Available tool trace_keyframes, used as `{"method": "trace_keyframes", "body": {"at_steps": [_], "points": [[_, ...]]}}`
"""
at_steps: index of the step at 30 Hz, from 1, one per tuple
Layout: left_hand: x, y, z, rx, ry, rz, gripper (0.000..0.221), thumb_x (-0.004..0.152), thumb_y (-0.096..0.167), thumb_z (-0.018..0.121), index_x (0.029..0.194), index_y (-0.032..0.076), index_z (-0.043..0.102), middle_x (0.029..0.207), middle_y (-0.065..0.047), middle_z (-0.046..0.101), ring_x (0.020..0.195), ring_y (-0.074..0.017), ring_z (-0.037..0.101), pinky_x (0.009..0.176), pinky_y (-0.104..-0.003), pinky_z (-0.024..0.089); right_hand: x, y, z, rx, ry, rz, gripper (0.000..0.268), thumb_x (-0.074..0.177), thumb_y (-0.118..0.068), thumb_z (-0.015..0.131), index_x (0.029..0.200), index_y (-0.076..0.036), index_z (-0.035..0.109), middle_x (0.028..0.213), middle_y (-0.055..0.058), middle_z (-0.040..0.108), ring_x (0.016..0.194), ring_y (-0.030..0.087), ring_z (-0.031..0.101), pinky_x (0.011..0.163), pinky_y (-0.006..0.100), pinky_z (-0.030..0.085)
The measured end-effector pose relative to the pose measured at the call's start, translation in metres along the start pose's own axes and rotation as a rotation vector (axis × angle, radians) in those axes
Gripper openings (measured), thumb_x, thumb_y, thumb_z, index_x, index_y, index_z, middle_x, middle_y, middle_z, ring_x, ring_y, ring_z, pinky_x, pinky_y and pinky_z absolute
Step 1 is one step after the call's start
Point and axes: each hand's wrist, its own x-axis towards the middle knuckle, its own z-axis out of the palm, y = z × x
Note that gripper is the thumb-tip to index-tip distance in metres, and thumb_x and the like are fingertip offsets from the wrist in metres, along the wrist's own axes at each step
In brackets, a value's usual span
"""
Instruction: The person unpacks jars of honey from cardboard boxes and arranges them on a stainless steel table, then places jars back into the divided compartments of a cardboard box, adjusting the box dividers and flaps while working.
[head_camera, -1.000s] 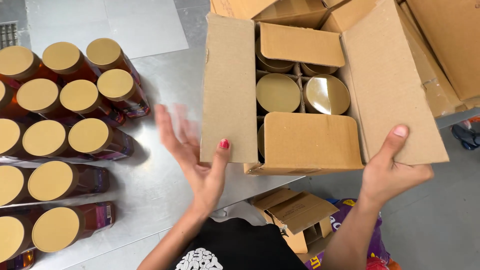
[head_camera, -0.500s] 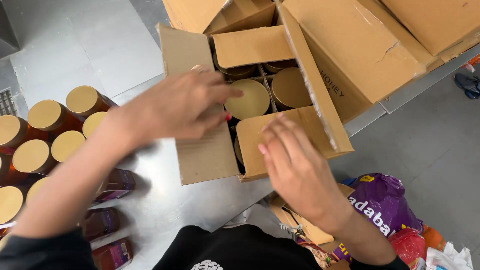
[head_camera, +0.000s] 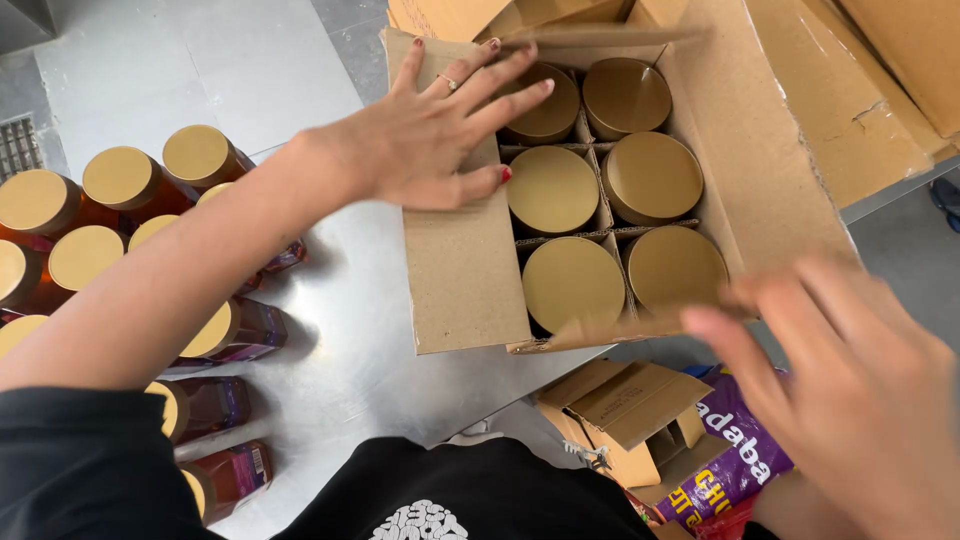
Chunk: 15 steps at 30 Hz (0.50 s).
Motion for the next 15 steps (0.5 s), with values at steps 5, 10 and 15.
{"method": "trace_keyframes", "body": {"at_steps": [5,10,15], "points": [[0.025,-0.025,0.001,-0.372,-0.344,-0.172,0.079,0.099,0.046,0.04,0.166,0.015,0.012,0.17,-0.013,0.013,0.138,-0.0367,0.04,0.106,-0.063,0.038,-0.034,0.023,0.024,0.14,-0.244,-0.056,0.031,0.093,-0.039,0.067,0.108,-0.011,0.066,0.128,0.008,0.066,0.121,0.03,0.059,0.096,0.042,0.05],[0.025,-0.022,0.027,-0.441,-0.313,-0.254,0.081,0.097,0.041,0.049,0.167,0.013,0.018,0.166,-0.016,0.02,0.141,-0.043,0.035,0.104,-0.061,0.036,-0.019,0.007,0.043,0.211,-0.283,-0.106,0.057,0.083,-0.047,0.069,0.106,0.002,0.051,0.159,0.031,0.034,0.153,0.05,0.023,0.117,0.055,0.03],[0.026,0.0,0.029,-0.609,-0.101,-0.489,0.075,0.092,0.026,0.052,0.162,0.008,0.032,0.168,-0.005,0.03,0.124,-0.042,0.037,0.106,-0.054,0.036,0.005,0.012,0.061,0.164,-0.158,-0.086,0.092,0.071,-0.054,0.074,0.112,0.021,0.041,0.161,0.039,0.011,0.153,0.055,0.006,0.119,0.06,0.024]]}}
